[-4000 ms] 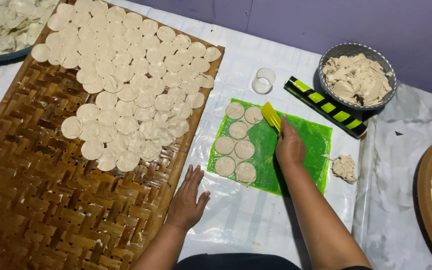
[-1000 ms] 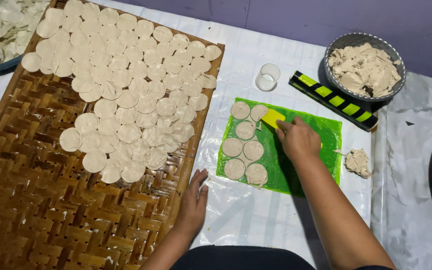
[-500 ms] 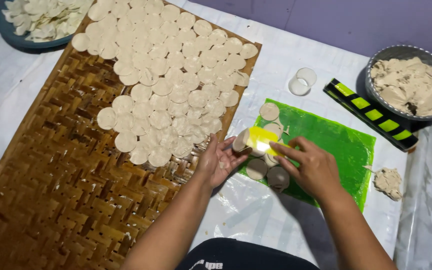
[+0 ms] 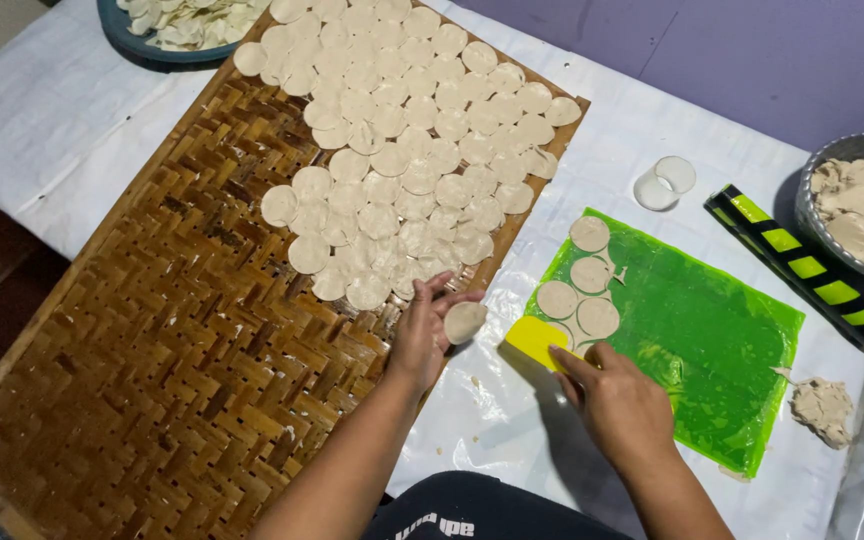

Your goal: The person is using a scraper tool to pick up small circles of dough from a plastic sheet and organize them onto a large wooden tray.

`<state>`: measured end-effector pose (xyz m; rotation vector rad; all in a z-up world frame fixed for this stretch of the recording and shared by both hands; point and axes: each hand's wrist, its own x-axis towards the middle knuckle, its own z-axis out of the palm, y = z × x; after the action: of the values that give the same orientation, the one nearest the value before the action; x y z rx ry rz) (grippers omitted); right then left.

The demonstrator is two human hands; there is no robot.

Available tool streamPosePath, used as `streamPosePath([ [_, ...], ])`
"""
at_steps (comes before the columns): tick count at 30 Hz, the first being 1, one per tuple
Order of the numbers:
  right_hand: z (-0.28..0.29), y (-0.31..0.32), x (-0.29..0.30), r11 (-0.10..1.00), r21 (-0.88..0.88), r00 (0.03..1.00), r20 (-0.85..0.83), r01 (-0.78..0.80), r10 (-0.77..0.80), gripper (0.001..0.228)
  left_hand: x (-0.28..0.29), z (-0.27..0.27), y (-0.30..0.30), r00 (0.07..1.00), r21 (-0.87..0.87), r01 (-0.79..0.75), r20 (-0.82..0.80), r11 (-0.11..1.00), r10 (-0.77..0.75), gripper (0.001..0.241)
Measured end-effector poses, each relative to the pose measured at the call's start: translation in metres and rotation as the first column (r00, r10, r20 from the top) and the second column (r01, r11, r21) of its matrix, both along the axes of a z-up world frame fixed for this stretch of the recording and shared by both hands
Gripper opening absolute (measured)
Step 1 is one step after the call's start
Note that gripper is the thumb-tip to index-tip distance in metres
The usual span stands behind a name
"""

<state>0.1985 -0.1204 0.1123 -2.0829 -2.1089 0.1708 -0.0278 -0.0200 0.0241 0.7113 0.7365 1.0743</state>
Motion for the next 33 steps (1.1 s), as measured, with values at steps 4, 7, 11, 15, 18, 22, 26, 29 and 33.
streamPosePath([
  [4, -0.009, -0.007, 0.010, 0.999, -0.016, 0.998, -0.033, 0.050, -0.050, 0.031, -0.054, 0.011, 0.014, 0.978, -0.006, -0.165, -0.134, 0.986, 0.163, 0.081],
  [7, -0.017, -0.013, 0.019, 0.996, -0.045, 0.997, -0.013, 0.082, -0.082, 0.034, -0.112, -0.007, 0.035, 0.872, 0.194, -0.419, -0.185, 0.887, 0.453, 0.079],
  [11, -0.029, -0.021, 0.028, 0.980, -0.129, 0.988, -0.007, 0.153, -0.155, 0.034, -0.179, -0.016, 0.058, 0.690, 0.358, -0.603, -0.215, 0.713, 0.691, 0.078],
  [15, -0.038, -0.026, 0.034, 0.970, -0.167, 0.984, 0.000, 0.175, -0.177, 0.036, -0.205, -0.010, 0.078, 0.756, 0.272, -0.582, -0.164, 0.766, 0.633, 0.078],
  [18, -0.038, -0.027, 0.035, 0.966, -0.189, 0.982, -0.029, 0.175, -0.184, 0.036, -0.206, -0.008, 0.093, 0.801, 0.268, -0.449, -0.301, 0.852, 0.517, 0.080],
  [22, -0.040, -0.029, 0.038, 0.972, -0.162, 0.981, -0.057, 0.173, -0.184, 0.036, -0.212, -0.017, 0.111, 0.787, 0.264, -0.445, -0.340, 0.856, 0.514, 0.081],
  [26, -0.043, -0.031, 0.040, 0.969, -0.161, 0.980, -0.037, 0.189, -0.197, 0.037, -0.223, -0.037, 0.120, 0.724, 0.372, -0.461, -0.367, 0.806, 0.584, 0.078],
  [29, -0.044, -0.032, 0.040, 0.966, -0.170, 0.978, -0.040, 0.195, -0.205, 0.037, -0.214, -0.017, 0.111, 0.619, 0.393, -0.476, -0.486, 0.787, 0.617, 0.075],
  [33, -0.041, -0.033, 0.036, 0.971, -0.149, 0.975, -0.089, 0.188, -0.203, 0.036, -0.209, -0.011, 0.108, 0.538, 0.430, -0.465, -0.557, 0.774, 0.633, 0.071],
])
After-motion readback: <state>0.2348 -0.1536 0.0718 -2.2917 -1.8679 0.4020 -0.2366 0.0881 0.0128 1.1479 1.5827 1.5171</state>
